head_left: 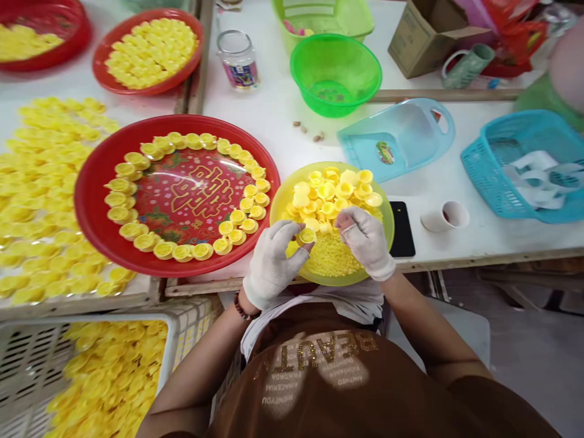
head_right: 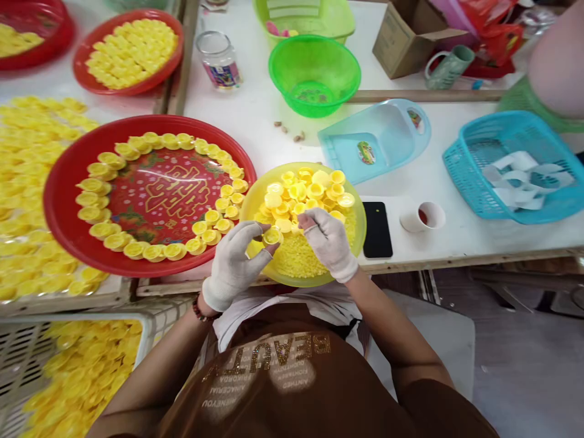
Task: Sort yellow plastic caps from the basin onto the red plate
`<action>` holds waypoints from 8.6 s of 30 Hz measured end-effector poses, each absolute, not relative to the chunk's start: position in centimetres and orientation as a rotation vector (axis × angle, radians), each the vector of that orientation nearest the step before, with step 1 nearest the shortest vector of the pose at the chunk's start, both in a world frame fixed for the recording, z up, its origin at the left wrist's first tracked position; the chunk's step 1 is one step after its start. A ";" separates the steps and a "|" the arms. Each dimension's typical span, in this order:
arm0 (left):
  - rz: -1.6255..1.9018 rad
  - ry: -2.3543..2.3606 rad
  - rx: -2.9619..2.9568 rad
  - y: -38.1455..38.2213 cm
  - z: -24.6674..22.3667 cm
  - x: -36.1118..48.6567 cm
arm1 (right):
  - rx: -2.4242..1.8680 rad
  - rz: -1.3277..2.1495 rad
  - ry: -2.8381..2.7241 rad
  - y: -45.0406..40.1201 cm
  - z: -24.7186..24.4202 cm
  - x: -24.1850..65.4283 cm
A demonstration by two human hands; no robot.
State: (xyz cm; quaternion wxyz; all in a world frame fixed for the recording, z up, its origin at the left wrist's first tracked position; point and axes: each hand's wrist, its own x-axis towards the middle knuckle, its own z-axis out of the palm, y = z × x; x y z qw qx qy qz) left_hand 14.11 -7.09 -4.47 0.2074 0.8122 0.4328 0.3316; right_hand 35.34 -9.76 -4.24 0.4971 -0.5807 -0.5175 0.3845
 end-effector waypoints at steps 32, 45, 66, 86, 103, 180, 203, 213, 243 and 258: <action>0.372 1.026 2.607 -2.5 -4.5 16.3 | -1.431 0.756 -2.022 -10.1 -6.7 35.2; 0.444 1.057 1.348 -5.1 -4.0 18.4 | -0.966 1.129 -0.739 -6.6 -3.0 32.1; 0.548 0.972 1.675 -5.7 -4.6 16.5 | -1.539 0.916 -1.494 -9.5 -4.9 35.4; 0.811 1.141 2.126 -6.8 -4.1 15.9 | -1.572 0.804 -1.716 -9.7 -2.9 36.9; 0.046 1.857 2.130 0.0 -3.8 -4.5 | -1.505 0.384 -2.461 -12.1 -4.9 35.1; 0.868 1.004 2.136 -6.8 -4.6 16.6 | -1.430 1.035 -1.355 -10.2 -3.3 36.6; -0.265 1.857 2.412 1.4 -2.8 -6.0 | -1.619 0.321 -2.549 -11.5 -4.2 34.7; 0.472 1.152 2.532 -1.1 -2.1 11.0 | -1.553 0.660 -2.299 -10.2 -6.4 33.8; 0.463 1.047 1.140 -4.4 -3.7 17.9 | -1.030 1.140 -0.819 -7.4 -3.4 33.8; 0.762 1.176 1.636 -5.5 -4.9 17.5 | -1.390 1.379 -1.399 -9.7 -4.8 35.9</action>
